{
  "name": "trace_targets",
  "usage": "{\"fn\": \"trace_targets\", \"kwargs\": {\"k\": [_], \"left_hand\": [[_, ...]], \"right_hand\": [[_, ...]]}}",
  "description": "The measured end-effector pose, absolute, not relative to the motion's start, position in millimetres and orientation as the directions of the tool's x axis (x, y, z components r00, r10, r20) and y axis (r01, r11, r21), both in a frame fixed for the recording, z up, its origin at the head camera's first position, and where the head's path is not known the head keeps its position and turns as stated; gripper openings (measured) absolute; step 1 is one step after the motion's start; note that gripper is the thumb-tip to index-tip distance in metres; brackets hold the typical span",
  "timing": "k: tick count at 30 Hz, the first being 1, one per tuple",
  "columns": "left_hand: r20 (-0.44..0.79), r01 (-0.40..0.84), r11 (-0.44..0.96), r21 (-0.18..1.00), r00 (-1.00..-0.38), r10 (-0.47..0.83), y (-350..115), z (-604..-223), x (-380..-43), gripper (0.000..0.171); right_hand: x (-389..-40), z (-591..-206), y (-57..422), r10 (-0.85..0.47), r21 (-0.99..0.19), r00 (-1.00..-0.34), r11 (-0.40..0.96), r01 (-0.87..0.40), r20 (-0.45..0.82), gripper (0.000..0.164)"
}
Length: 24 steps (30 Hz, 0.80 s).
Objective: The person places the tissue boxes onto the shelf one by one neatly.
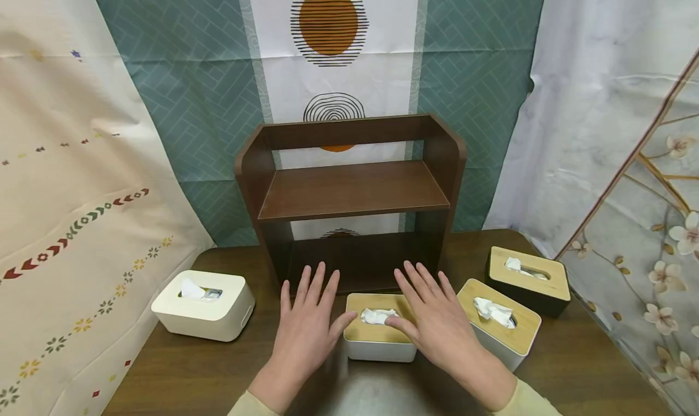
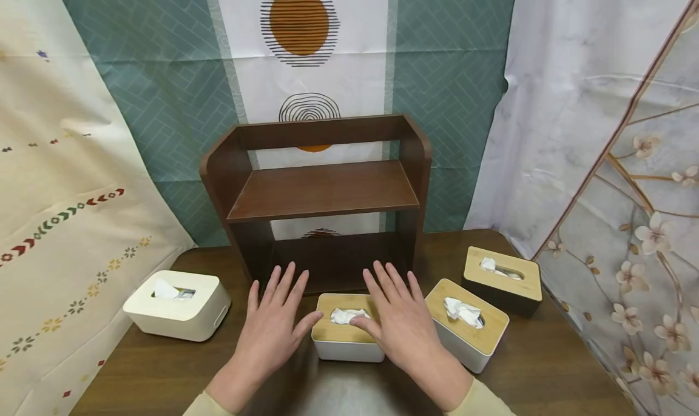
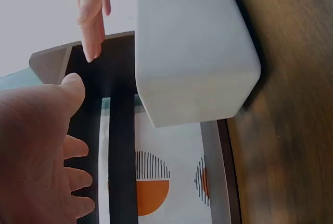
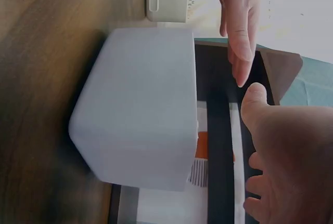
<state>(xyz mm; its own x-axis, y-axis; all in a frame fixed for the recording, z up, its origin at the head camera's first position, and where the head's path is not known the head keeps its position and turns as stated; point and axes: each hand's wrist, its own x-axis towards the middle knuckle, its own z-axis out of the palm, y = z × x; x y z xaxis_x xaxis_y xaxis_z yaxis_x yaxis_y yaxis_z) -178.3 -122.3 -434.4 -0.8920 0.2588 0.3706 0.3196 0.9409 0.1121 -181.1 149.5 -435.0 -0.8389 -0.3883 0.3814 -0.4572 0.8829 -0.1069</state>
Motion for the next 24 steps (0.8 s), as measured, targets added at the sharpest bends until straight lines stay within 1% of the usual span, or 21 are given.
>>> {"fn": "trace_targets", "kwargs": {"k": [10, 15, 24], "left_hand": [[0.346, 0.344, 0.929, 0.134, -0.895, 0.282, -116.5, -439.5, -173.4, 0.084], [0.334, 0.355, 0.925, 0.135, -0.895, 0.295, -114.3, -443.8, -172.3, 0.083], [0.299, 0.365, 0.917, 0.161, -0.904, 0.307, -110.0, -453.3, -168.6, 0.082]], "right_hand": [[-173.9, -442.2, 157.6, -0.381, -0.126, -0.841, 0.881, -0.457, 0.384, 0.09], [-170.1, -445.8, 163.9, -0.38, -0.118, -0.841, 0.883, -0.454, 0.385, 0.09], [-162.6, -449.7, 170.4, -0.375, -0.156, -0.859, 0.881, -0.447, 0.349, 0.09]]}}
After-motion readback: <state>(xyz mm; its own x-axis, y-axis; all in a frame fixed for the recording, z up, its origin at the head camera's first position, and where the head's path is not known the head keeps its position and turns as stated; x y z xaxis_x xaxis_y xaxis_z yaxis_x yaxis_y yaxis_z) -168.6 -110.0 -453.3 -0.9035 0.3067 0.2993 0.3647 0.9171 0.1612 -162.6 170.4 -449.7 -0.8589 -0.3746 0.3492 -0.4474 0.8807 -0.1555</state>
